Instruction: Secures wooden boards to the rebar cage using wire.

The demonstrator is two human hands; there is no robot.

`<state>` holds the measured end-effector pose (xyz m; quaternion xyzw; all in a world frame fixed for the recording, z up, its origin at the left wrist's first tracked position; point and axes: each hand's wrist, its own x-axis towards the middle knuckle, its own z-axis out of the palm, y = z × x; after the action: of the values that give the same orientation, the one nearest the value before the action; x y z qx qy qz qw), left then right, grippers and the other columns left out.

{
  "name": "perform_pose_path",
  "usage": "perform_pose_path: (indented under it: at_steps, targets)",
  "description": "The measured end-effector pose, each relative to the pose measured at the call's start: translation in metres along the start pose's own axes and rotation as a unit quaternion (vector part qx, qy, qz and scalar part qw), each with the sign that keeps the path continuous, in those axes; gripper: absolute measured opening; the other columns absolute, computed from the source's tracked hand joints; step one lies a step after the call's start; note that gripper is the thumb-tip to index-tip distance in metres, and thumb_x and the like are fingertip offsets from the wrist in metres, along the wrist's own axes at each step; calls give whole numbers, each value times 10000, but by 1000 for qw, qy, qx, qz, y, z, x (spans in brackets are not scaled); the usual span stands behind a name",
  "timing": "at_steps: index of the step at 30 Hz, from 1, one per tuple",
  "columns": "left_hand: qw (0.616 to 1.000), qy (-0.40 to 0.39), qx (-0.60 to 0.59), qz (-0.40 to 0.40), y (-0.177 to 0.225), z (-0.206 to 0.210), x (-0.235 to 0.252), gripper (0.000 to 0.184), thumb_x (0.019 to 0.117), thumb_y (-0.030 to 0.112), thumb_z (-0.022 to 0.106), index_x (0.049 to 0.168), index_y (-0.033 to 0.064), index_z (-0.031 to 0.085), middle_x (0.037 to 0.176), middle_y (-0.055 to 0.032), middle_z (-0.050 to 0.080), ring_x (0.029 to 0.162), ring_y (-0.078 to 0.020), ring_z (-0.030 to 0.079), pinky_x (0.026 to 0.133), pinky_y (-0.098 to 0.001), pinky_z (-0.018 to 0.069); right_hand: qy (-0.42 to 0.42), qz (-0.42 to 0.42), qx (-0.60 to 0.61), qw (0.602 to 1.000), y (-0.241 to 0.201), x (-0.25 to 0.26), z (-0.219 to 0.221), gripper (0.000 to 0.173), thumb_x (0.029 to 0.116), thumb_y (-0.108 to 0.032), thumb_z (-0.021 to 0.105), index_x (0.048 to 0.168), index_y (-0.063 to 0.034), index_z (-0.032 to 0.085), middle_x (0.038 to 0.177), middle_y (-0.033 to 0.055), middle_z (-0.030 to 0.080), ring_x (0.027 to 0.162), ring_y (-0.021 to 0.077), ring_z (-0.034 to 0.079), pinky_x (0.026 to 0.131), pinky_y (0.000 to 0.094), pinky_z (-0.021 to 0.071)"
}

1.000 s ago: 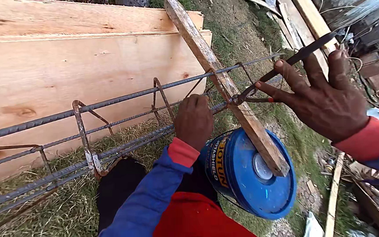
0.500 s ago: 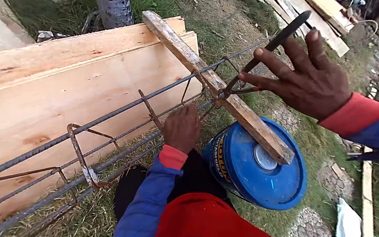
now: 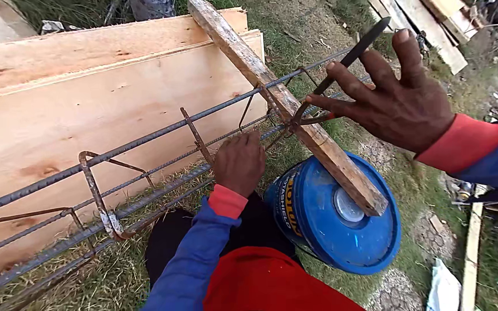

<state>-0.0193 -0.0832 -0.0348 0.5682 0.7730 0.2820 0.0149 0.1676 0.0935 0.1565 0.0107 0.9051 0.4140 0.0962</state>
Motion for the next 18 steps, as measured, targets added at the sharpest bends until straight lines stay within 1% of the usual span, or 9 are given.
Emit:
perform_pose_path:
  at_steps: [2,4,6,8,9,11,13,15,18]
  targets:
    - [1000,9,-3,0,0,2,0,309,1012,313,565,1230,134,692,1085,-74,738,962,-278,714,774,-471,573,3,-14,-31,999,3,7,-3,736,1014,138,390,1638,-239,285,1519,289,386,1333,501,434,1219,694,107]
    - [1000,12,-14,4,-1,2,-2,317,1018,309,563,1244,126,687,1100,-80,735,981,-283,710,789,-476,570,-4,-45,-60,997,7,15,-7,698,1020,155,350,1629,-181,283,1370,309,442,1206,463,502,1230,662,125]
    - [1000,6,-20,8,-2,0,-3,316,1012,300,572,1247,124,688,1110,-83,733,980,-281,710,780,-476,570,-11,-75,-66,995,11,21,-12,658,1030,135,328,1623,-150,304,1374,296,461,1278,457,473,1236,666,105]
    - [1000,0,-24,9,-2,-1,-2,308,1020,319,560,1225,125,686,1068,-81,721,945,-283,700,746,-467,559,-28,-101,-48,993,15,27,-19,641,1019,108,368,1616,-122,335,1503,306,428,1469,497,313,1236,708,42]
    - [1000,-1,-28,7,-1,-1,-2,308,1024,331,555,1215,128,686,1050,-79,718,930,-282,699,729,-464,557,-48,-109,-43,992,16,33,-25,647,1003,112,412,1603,-121,355,1505,315,419,1483,523,274,1225,736,40]
    - [999,-4,-35,2,-1,-1,0,305,1026,327,554,1209,122,687,1050,-87,719,923,-284,704,722,-466,563,-94,-135,-56,985,20,49,-35,667,973,127,475,1581,-129,376,1402,338,459,1384,569,368,1204,748,123]
    - [1000,0,-32,-1,-1,1,1,311,1026,308,554,1222,103,681,1047,-96,721,919,-289,704,727,-465,561,-104,-181,-70,976,30,62,-35,648,966,134,477,1558,-123,412,1258,321,507,1200,536,505,1143,690,296]
    - [1000,3,-26,-2,0,2,1,321,1023,303,564,1235,88,674,1039,-105,716,918,-298,700,741,-462,561,-113,-227,-62,965,44,78,-28,639,979,99,486,1564,-148,412,1120,296,517,1007,493,566,919,608,453]
    - [1000,3,-26,-8,2,3,2,315,1022,307,582,1218,78,671,1029,-119,709,899,-309,696,729,-459,555,-136,-289,-47,947,68,108,-14,689,960,59,548,1572,-215,392,1050,276,547,921,474,595,853,590,502]
